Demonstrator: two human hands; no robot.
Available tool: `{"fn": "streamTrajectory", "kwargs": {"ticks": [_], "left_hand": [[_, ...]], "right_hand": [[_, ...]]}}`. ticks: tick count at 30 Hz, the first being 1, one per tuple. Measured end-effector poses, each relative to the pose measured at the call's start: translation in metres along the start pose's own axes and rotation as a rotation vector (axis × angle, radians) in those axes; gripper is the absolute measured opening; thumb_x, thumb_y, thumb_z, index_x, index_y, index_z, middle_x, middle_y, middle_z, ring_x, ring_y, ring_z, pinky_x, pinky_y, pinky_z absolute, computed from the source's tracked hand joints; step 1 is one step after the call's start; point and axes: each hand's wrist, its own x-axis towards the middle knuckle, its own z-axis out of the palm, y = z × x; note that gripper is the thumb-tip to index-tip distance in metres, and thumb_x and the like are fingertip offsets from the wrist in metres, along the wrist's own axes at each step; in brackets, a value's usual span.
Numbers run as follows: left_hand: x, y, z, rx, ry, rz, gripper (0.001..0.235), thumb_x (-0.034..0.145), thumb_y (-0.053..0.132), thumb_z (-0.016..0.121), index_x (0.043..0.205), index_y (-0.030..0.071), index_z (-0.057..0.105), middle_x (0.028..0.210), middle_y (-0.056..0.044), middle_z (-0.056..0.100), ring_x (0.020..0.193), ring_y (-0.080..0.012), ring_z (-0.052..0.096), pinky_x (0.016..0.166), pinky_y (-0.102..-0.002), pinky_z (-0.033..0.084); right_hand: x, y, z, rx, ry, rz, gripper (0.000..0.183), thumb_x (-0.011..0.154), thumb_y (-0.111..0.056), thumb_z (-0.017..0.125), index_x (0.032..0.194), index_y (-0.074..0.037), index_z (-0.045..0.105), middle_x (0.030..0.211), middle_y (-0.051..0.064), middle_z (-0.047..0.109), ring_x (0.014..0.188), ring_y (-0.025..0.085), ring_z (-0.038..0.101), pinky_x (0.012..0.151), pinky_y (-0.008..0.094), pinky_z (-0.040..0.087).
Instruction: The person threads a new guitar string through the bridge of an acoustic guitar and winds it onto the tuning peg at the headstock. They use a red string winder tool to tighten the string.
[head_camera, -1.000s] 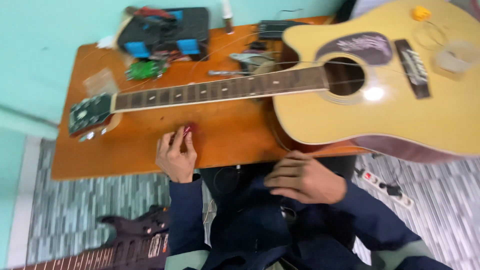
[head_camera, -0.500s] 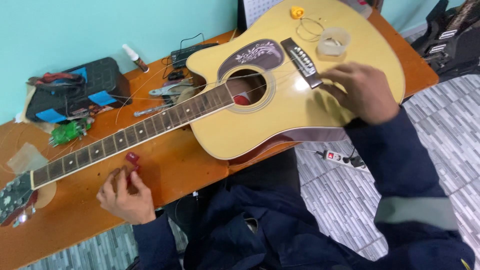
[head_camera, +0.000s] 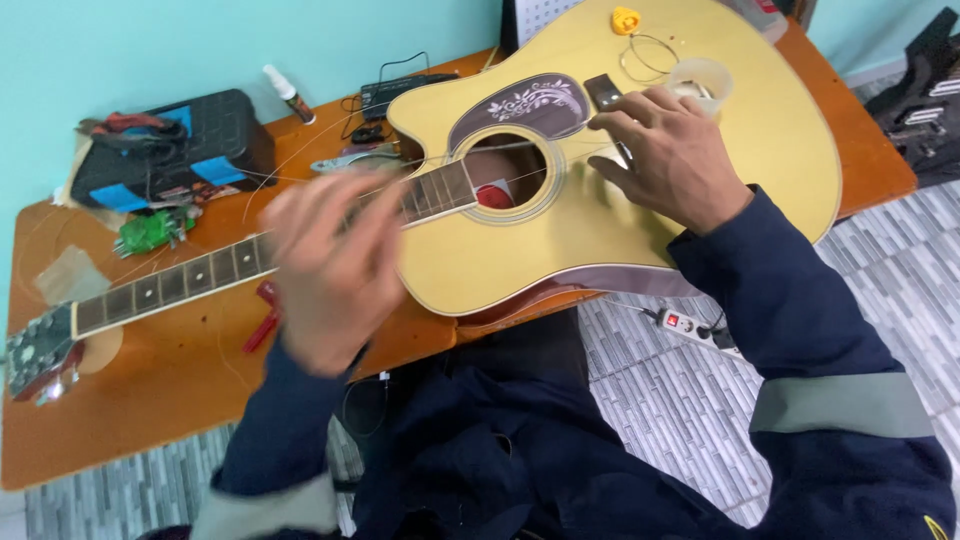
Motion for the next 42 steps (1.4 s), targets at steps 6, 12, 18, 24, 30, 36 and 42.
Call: {"fn": "streamTrajectory", "kwargs": {"ticks": [6,12,18,24,30,36,42], "left_hand": [[0.075,-0.005,0.126,-0.212,-0.567,0.083,0.059,0.098,0.036,0.071,0.145,0.006,0.053,0.134,-0.016,0.066,0.122,-0.0299,0.062,0.104,-0.055,0.043],[0.083,0.003,0.172,-0.534,-0.666,0.013,0.018,0.097,0.023,0.072,0.097,0.005,0.075,0.075,-0.016,0.074,0.064,-0.0314,0.068,0.059,-0.047,0.049],[0.080,-0.051,0.118,-0.539,-0.508,0.089,0.019,0.099,0.014,0.069,0.087,0.007,0.082,0.072,-0.005,0.076,0.057,-0.0147,0.064,0.056,-0.034,0.050],[0.045,-0.137,0.023,-0.349,-0.434,0.166,0.017,0.109,0.009,0.071,0.097,0.001,0.081,0.083,-0.013,0.076,0.069,-0.0266,0.068,0.064,-0.044,0.056],[-0.008,-0.208,-0.035,0.115,-0.288,0.195,0.006,0.107,0.015,0.085,0.103,0.011,0.086,0.089,-0.004,0.080,0.077,-0.0214,0.073,0.070,-0.039,0.060],[-0.080,-0.322,-0.092,0.517,-0.156,0.192,0.036,0.093,-0.001,0.086,0.117,0.025,0.088,0.090,0.013,0.077,0.088,-0.0067,0.076,0.070,-0.024,0.053],[-0.148,-0.253,-0.227,0.228,-0.242,-0.184,0.020,0.127,-0.017,0.061,0.138,-0.013,0.078,0.110,-0.020,0.070,0.108,-0.0404,0.065,0.103,-0.049,0.047]], "right_hand": [[0.002,-0.003,0.026,0.013,-0.095,0.122,0.030,0.100,-0.039,0.076,0.121,-0.019,0.070,0.108,-0.002,0.079,0.095,0.023,0.069,0.072,0.039,0.050],[0.029,-0.023,0.009,0.538,-0.047,0.025,0.067,0.087,-0.006,0.084,0.145,-0.001,0.052,0.110,0.018,0.078,0.088,0.036,0.076,0.080,0.048,0.060],[0.048,-0.044,0.006,0.691,-0.015,-0.019,0.048,0.097,0.002,0.067,0.142,-0.004,0.050,0.107,0.015,0.079,0.090,0.039,0.075,0.079,0.051,0.057],[0.078,-0.065,0.006,0.817,-0.065,0.002,0.036,0.106,-0.002,0.065,0.140,0.003,0.053,0.103,0.027,0.075,0.092,0.042,0.073,0.073,0.049,0.061],[0.095,-0.065,0.005,0.794,-0.051,0.086,0.031,0.103,0.014,0.064,0.134,0.014,0.064,0.113,0.027,0.074,0.102,0.037,0.073,0.095,0.046,0.059],[0.089,-0.061,0.010,0.738,0.102,0.038,0.029,0.108,0.017,0.065,0.137,0.015,0.067,0.115,0.027,0.075,0.088,0.032,0.074,0.089,0.043,0.062],[0.075,-0.075,-0.012,0.924,0.155,0.092,0.030,0.109,0.028,0.062,0.137,0.017,0.062,0.113,0.031,0.074,0.094,0.033,0.075,0.087,0.042,0.063]]}}
